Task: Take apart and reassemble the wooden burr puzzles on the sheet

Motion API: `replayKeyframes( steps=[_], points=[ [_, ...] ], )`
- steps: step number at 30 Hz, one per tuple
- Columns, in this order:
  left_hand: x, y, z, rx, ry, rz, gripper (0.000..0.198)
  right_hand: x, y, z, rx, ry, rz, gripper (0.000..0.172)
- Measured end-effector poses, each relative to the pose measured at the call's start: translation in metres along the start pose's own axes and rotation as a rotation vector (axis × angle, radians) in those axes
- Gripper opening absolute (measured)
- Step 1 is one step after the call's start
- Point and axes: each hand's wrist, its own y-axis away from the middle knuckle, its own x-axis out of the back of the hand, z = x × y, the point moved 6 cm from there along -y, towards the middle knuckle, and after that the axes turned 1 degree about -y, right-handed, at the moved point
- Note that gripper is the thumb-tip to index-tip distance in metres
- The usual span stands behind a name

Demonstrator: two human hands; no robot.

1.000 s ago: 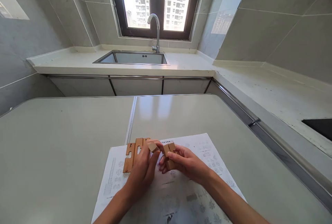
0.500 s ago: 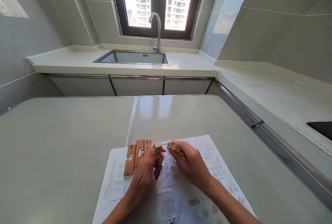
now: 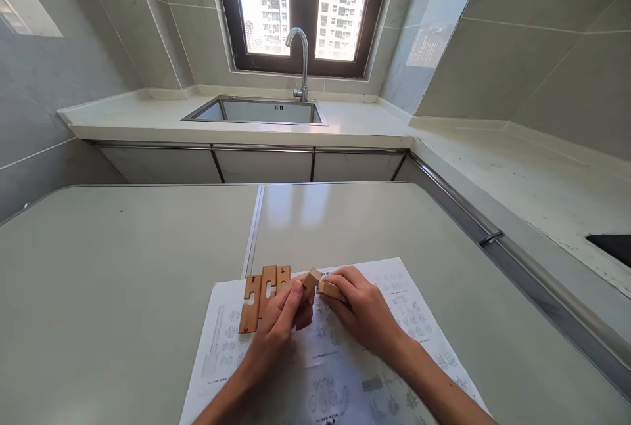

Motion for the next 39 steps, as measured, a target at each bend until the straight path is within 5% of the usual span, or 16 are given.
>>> replayKeyframes(
  steps=[7,17,26,39],
  points=[
    [0.005,0.002,-0.014,0.042,0.068,-0.031,0.052,-0.003,0.000,0.000,0.052,0.024,-0.017,0.012],
    [0.002,-0.001,-0.001,-0.012,-0.014,-0.063,0.057,0.001,0.000,0.002,-0.026,-0.085,0.003,0.010],
    [0.000,-0.001,0.001,-0.025,-0.060,-0.069,0.056,0.016,0.001,0.013,-0.210,-0.256,0.214,0.026],
    [-0.010,0.009,0.010,-0.179,-0.290,0.014,0.036,0.009,0.004,0.016,-0.395,-0.724,-0.013,0.047]
  ],
)
